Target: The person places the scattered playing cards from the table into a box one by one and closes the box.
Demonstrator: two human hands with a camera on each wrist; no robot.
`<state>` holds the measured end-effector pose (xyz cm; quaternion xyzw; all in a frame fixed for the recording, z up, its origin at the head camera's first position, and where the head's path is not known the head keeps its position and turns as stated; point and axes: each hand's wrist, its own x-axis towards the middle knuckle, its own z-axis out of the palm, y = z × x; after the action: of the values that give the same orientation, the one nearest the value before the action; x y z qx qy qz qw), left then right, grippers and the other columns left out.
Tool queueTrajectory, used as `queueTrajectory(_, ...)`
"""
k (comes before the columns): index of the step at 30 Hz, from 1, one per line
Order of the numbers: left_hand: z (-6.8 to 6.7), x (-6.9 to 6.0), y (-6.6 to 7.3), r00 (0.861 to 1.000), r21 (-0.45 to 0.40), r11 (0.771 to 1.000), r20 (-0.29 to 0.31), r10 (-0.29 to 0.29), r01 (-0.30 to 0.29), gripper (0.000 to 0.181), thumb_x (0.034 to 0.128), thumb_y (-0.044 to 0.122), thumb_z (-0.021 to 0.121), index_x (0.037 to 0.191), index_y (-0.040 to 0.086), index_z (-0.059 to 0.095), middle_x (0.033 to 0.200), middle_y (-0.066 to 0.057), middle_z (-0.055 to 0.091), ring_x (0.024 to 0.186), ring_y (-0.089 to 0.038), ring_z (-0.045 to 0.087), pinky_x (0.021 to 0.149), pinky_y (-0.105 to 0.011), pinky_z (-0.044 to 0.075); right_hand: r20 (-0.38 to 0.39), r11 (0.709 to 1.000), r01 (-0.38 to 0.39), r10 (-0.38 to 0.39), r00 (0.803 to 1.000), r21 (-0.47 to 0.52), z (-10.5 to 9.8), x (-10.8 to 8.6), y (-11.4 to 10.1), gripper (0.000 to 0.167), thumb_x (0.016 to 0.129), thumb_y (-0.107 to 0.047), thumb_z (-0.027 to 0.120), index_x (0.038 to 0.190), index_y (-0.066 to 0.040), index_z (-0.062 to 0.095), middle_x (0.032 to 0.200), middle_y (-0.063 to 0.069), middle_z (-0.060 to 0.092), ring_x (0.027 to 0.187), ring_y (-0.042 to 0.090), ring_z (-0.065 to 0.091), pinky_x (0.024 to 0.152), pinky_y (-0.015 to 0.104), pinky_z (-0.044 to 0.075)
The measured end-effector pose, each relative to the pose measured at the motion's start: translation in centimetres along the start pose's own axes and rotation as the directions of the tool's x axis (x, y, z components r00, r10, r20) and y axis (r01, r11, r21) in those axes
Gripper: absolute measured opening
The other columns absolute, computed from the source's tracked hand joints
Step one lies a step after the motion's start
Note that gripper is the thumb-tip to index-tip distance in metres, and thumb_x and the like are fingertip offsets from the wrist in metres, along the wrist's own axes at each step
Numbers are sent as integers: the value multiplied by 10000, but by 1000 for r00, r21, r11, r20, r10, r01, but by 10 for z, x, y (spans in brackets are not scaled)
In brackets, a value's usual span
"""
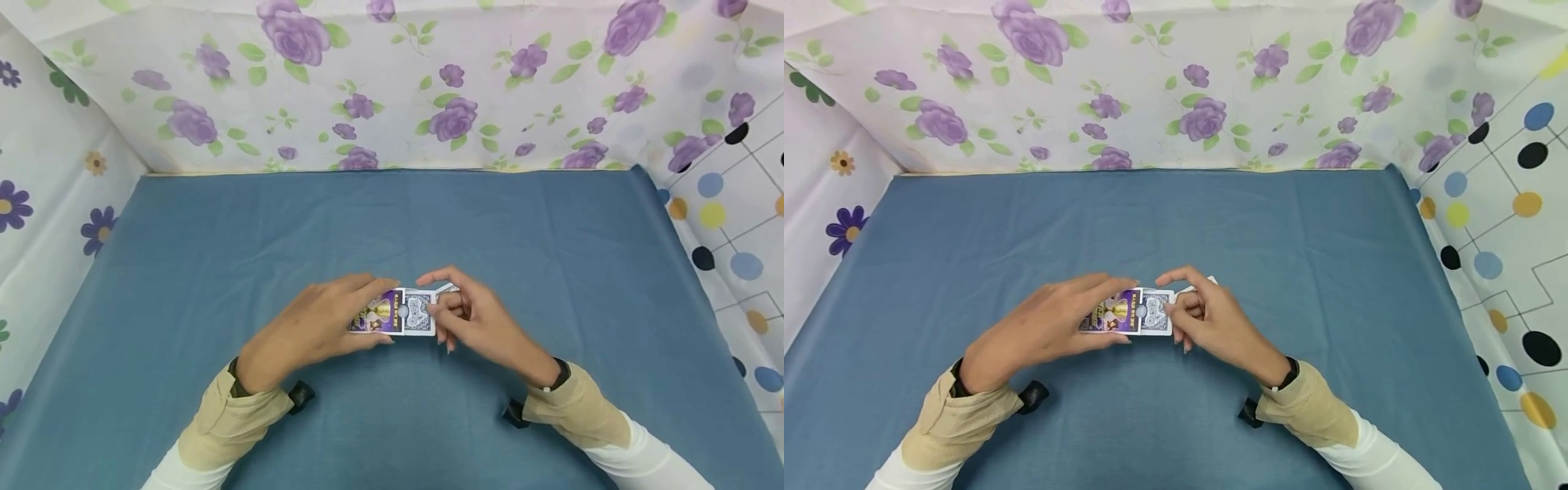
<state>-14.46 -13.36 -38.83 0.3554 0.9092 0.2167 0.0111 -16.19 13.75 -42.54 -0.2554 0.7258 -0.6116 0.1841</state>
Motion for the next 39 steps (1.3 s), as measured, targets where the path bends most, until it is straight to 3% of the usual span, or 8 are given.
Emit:
queueTrajectory(13,4,1,2,1000,-13,1000,5,10,-10,679,873,406,804,1436,132,543,1229,-56,649,971,-157,638,734,-350,541,44,999,-11,9,999,34,5,0,3,357,1040,-84,570,1389,-83,498,643,108,611,487,269,578,497,401,525)
queueTrajectory(28,12,3,6,999,-21,999,7,45,-45,668,866,431,803,1421,153,557,1156,-12,643,911,-113,614,731,-332,538,38,993,-86,89,995,-76,13,-1,10,309,1032,-211,613,1332,-241,542,559,66,528,428,241,540,460,387,503)
queueTrajectory(35,15,4,8,998,-17,998,-1,68,-68,667,859,440,806,1402,126,579,1167,-26,654,965,-150,649,768,-358,553,32,989,-94,98,995,-113,17,-2,14,318,1023,-254,632,1328,-238,545,512,22,519,397,323,523,430,361,473)
queueTrajectory(39,15,4,8,998,-28,997,-2,65,-65,657,860,426,810,1398,127,580,1159,-22,650,924,-131,636,742,-343,545,33,989,-85,90,995,-117,17,-2,15,320,1024,-249,630,1332,-226,549,521,16,526,393,281,518,429,359,472)
